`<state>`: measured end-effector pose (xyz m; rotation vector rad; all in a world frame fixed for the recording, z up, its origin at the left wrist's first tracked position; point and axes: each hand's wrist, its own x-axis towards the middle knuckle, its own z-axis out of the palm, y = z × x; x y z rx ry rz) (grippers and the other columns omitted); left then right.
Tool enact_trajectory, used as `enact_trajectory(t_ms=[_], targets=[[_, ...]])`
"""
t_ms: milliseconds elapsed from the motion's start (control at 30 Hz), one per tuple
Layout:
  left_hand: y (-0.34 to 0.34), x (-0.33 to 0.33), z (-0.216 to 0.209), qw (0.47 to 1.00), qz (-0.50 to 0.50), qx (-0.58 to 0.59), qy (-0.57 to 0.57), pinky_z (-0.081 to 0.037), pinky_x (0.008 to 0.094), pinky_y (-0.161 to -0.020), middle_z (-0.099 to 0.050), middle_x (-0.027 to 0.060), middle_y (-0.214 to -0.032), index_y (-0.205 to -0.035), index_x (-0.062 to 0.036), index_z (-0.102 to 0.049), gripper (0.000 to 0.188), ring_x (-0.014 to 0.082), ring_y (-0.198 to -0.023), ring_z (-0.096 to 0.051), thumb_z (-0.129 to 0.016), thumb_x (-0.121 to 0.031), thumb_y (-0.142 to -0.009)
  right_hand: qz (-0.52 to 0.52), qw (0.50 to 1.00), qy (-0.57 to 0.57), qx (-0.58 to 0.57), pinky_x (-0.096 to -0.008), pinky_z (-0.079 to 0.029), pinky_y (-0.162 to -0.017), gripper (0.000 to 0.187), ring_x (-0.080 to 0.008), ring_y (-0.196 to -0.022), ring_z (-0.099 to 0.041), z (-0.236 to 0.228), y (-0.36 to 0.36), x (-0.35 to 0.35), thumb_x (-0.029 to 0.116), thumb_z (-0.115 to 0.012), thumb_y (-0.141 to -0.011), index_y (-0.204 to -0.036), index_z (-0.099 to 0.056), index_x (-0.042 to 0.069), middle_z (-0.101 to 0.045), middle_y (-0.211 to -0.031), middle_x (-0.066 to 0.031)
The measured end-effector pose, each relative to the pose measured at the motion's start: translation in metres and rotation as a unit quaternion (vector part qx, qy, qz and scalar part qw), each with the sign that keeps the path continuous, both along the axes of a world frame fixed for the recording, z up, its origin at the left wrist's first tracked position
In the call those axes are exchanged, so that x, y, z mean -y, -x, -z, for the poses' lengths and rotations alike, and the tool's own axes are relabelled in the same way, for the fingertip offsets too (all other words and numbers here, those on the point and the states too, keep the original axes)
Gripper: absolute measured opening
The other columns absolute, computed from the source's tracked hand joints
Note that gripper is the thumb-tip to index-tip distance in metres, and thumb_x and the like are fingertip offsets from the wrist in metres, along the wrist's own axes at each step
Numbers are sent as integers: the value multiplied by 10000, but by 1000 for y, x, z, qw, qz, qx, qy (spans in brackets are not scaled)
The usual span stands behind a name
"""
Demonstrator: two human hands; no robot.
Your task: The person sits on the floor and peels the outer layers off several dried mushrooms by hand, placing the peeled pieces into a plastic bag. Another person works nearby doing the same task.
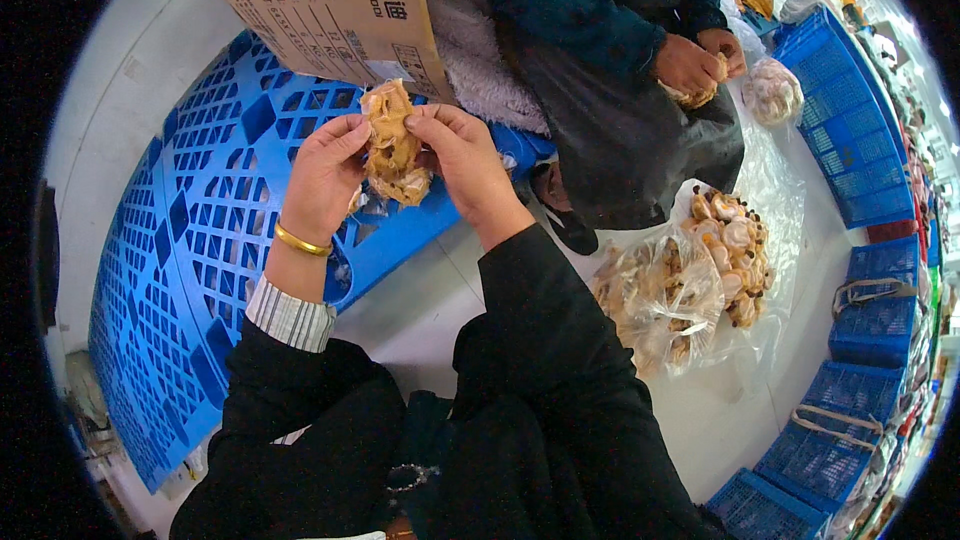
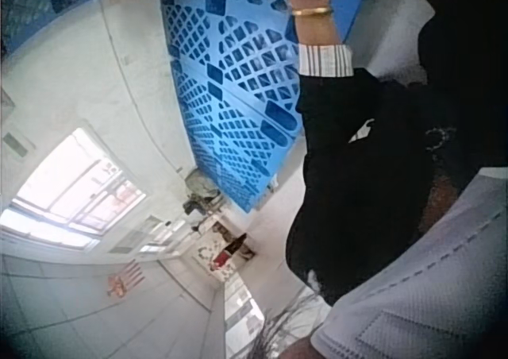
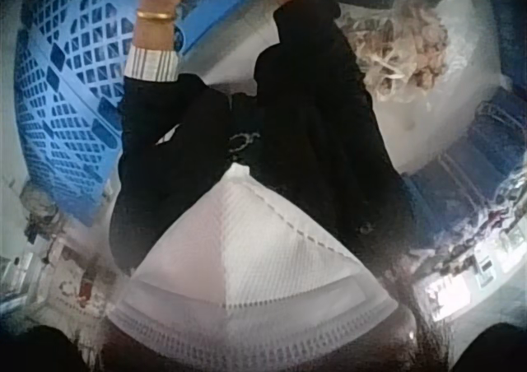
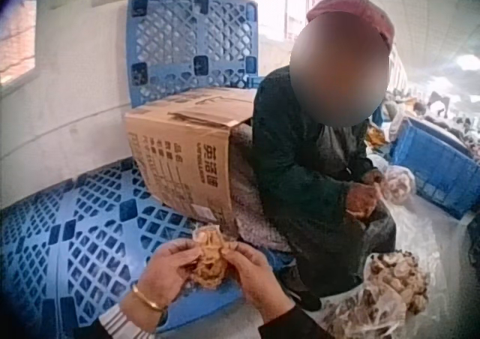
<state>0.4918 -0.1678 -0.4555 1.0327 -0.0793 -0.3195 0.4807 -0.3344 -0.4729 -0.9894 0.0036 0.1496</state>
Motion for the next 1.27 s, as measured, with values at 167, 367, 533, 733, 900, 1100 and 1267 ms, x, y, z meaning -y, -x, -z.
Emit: enact_trajectory(t_ms=[167,367,533,733,900,1100,1267], targets=[[6,3,-4,994,-19,34,-103,-463,277,-806,-590,49,-938,-984,3,-576,153,126,-864,-562,-547,-122,-901,1,995,89,32,-236,-468,-751,219,-99,-801,-582,-9,3,-3,192,-608,-859,-980,-592,10,-607,-893,-34],[7,5,-5,996,-20,35,-81,-465,249,-781,-586,38,-929,-987,5,-576,137,112,-842,-562,-559,-92,-892,-1,997,65,37,-259,-478,-777,219,-119,-823,-591,4,-4,0,168,-610,-851,-996,-585,5,-608,-915,-43],[10,9,-10,997,-39,31,-64,-476,205,-739,-598,45,-901,-964,27,-595,160,92,-806,-572,-602,-97,-863,-12,1000,-14,-1,-203,-445,-694,192,-79,-753,-562,5,-4,0,162,-641,-834,-953,-609,15,-611,-849,-24],[14,14,-13,978,-77,75,-180,-488,199,-704,-616,50,-864,-913,28,-618,141,92,-762,-584,-648,-79,-826,-11,1000,-9,23,-197,-442,-690,201,-72,-759,-557,7,-4,0,182,-635,-852,-959,-608,15,-609,-855,-19],[14,14,-13,975,-88,90,-182,-481,200,-691,-604,39,-846,-897,23,-610,121,83,-746,-571,-643,-70,-826,-7,999,3,33,-200,-448,-697,188,-73,-771,-558,7,-4,-3,172,-615,-870,-967,-603,11,-607,-870,-22],[10,11,-5,994,-38,68,-75,-454,188,-687,-573,7,-841,-906,-6,-588,98,66,-747,-541,-606,-88,-855,-26,999,-15,39,-200,-452,-708,193,-75,-776,-558,9,-6,-1,177,-600,-883,-979,-583,10,-601,-879,-17],[10,10,-5,992,-28,77,-97,-448,186,-709,-568,0,-858,-914,-11,-581,96,64,-774,-536,-594,-93,-865,25,993,78,84,-205,-456,-729,231,-79,-814,-555,2,-3,-1,171,-593,-889,-1080,-537,53,-592,-934,-34]])
